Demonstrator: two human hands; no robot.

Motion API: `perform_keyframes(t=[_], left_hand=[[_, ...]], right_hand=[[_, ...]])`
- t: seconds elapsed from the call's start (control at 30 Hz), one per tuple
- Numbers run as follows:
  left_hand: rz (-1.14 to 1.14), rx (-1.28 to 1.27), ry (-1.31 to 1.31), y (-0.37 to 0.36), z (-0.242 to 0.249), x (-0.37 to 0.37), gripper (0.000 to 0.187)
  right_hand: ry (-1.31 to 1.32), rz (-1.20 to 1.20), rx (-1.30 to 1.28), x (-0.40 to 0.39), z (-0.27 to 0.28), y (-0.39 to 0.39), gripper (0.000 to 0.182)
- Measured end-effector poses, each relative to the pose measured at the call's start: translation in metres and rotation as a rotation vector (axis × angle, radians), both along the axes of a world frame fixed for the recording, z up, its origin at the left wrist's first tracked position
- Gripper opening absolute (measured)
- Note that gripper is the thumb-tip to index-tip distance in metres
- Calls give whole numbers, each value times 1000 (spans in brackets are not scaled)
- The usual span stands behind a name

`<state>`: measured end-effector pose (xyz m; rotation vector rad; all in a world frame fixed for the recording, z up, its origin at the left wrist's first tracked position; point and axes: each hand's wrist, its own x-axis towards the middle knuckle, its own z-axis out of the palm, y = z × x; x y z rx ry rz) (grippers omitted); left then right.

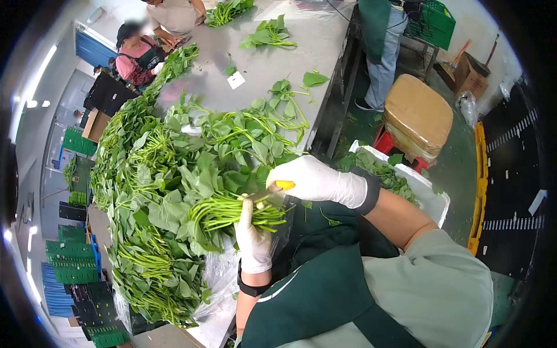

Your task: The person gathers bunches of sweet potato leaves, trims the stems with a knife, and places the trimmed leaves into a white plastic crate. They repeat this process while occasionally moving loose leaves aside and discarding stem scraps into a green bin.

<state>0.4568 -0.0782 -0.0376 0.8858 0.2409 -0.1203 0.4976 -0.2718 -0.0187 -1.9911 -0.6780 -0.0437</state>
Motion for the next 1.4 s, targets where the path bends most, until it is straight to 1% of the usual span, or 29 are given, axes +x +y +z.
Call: perform_keyframes(t=[0.03, 0.07, 0.13, 0.2, 0.27, 0.33, 0.4, 0.43, 0.47, 0.5, 0.53, 0.57, 0.6, 0.67, 0.7, 0.73, 0.8, 0.83, 0.9, 0.93, 1.0, 1.03, 1.07, 1.13, 1.17, 1.2, 1.27, 1.33, 1.4], left_hand=[[73, -15, 52, -6, 3, 0, 14], [66, -14, 52, -8, 2, -1, 14], [144, 31, 28, -10, 1, -3, 14], [147, 41, 7, -12, -4, -2, 14], [192, 88, -4, -15, -6, -4, 15], [172, 80, -6, -19, -6, -8, 14], [140, 75, -64, -21, -4, -12, 16], [136, 36, -81, -22, 3, -14, 13], [139, 39, -91, -18, 3, -13, 13], [107, 101, -132, -14, 0, -12, 12], [83, 160, -163, -13, -2, -13, 11], [26, 197, -119, -14, 7, -14, 9], [4, 225, -85, -15, 7, -14, 8], [-25, 211, -100, -20, -3, -14, 9], [4, 235, -113, -23, -8, -15, 13], [32, 182, -71, -23, -9, -16, 17], [47, 128, -84, -19, -9, -18, 19], [51, 126, -87, -18, -9, -17, 19], [109, -16, -46, -15, -8, -13, 20], [97, -35, -28, -12, -9, -13, 18], [50, -39, -103, -10, -13, -14, 20], [65, -10, -72, -9, -10, -16, 15], [94, -66, -109, -12, -4, -17, 11], [160, 13, -189, -9, -1, -17, 8], [217, 2, -190, -8, -1, -16, 6], [247, 19, -159, -4, -4, -15, 6], [248, 41, -130, 2, -4, -14, 6], [243, 49, -134, 3, -1, -15, 6], [246, 53, -143, 6, -1, -14, 6]], right_hand=[[30, -72, 46, -4, 0, 1, 19], [30, -79, 46, -9, -3, 2, 19], [150, -307, 44, -19, -15, 4, 21], [222, -264, -1, -33, -15, 5, 22], [123, -246, -1, -38, -31, 13, 22], [150, -224, 5, -43, -30, 18, 20], [257, -233, -142, -42, -51, 9, 23], [348, -318, -329, -40, -55, -2, 22], [375, -402, -303, -40, -64, -15, 18], [409, -404, -201, -39, -62, -23, 16], [451, -398, -105, -40, -56, -29, 15], [492, -395, -59, -41, -36, -23, 19], [394, -321, 68, -40, -29, -17, 23], [373, -210, 93, -38, -11, -1, 33], [288, -146, 32, -37, -1, 5, 34], [256, -133, 6, -35, -3, 10, 32], [188, -172, -52, -33, -10, 15, 31], [184, -169, -54, -34, -12, 15, 31], [178, -141, -22, -37, -17, 12, 32], [178, -149, -27, -36, -18, 11, 32], [167, -52, -32, -35, -19, 9, 32], [208, -24, -74, -28, -21, 5, 33], [198, -50, -31, -22, -9, 4, 35], [277, -278, -110, 3, -19, 4, 39], [114, -366, -222, 14, -23, 6, 38], [4, -394, -313, 25, -33, 11, 37], [-84, -341, -423, 35, -45, 22, 31], [-77, -357, -443, 42, -63, 30, 29], [-78, -368, -465, 49, -51, 29, 26]])
